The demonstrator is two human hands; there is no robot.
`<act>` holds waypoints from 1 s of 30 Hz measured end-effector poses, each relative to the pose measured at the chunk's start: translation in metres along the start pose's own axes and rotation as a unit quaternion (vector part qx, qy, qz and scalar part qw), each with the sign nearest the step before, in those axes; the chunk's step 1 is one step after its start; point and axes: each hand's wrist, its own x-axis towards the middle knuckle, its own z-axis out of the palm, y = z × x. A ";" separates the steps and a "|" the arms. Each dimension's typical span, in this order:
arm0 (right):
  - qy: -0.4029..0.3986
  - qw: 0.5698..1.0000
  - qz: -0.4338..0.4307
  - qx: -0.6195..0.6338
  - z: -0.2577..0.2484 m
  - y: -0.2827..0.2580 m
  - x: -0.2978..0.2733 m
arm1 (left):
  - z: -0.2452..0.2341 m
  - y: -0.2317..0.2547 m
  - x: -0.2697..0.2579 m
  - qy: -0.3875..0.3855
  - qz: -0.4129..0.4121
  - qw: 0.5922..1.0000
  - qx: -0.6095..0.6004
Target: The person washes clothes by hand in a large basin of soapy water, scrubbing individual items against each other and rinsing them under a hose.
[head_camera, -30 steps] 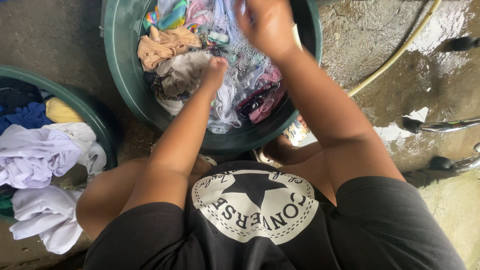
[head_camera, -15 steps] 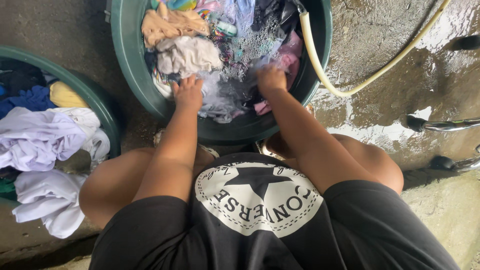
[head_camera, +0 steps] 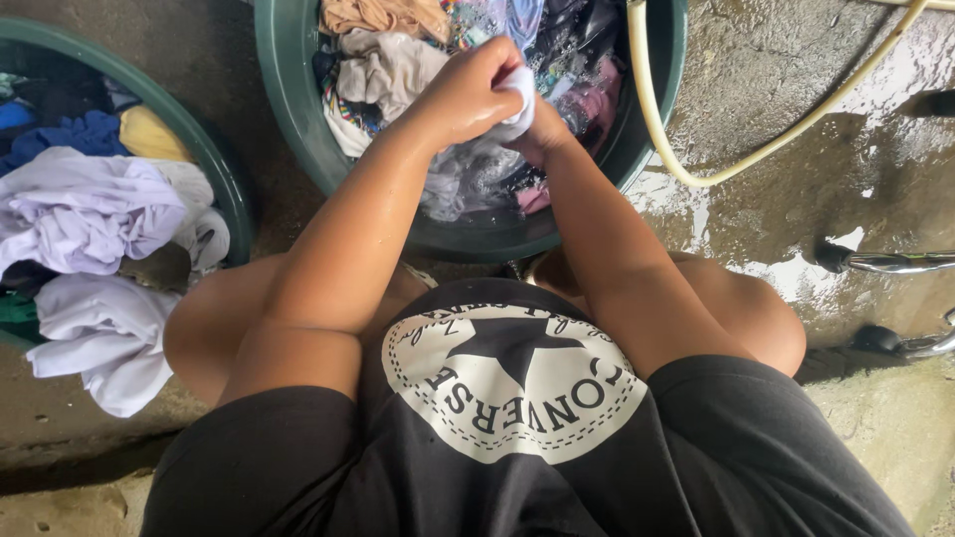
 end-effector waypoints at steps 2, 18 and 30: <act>-0.126 0.978 -0.021 0.162 0.005 -0.020 -0.027 | -0.004 0.006 -0.001 0.024 0.064 0.998 0.006; 0.008 0.767 -0.362 -0.530 0.025 0.028 -0.023 | 0.072 -0.208 -0.087 -0.088 -0.301 0.893 0.323; 0.074 0.948 -0.072 -0.303 -0.048 0.033 -0.004 | 0.061 -0.008 -0.036 -0.082 -0.056 0.984 0.148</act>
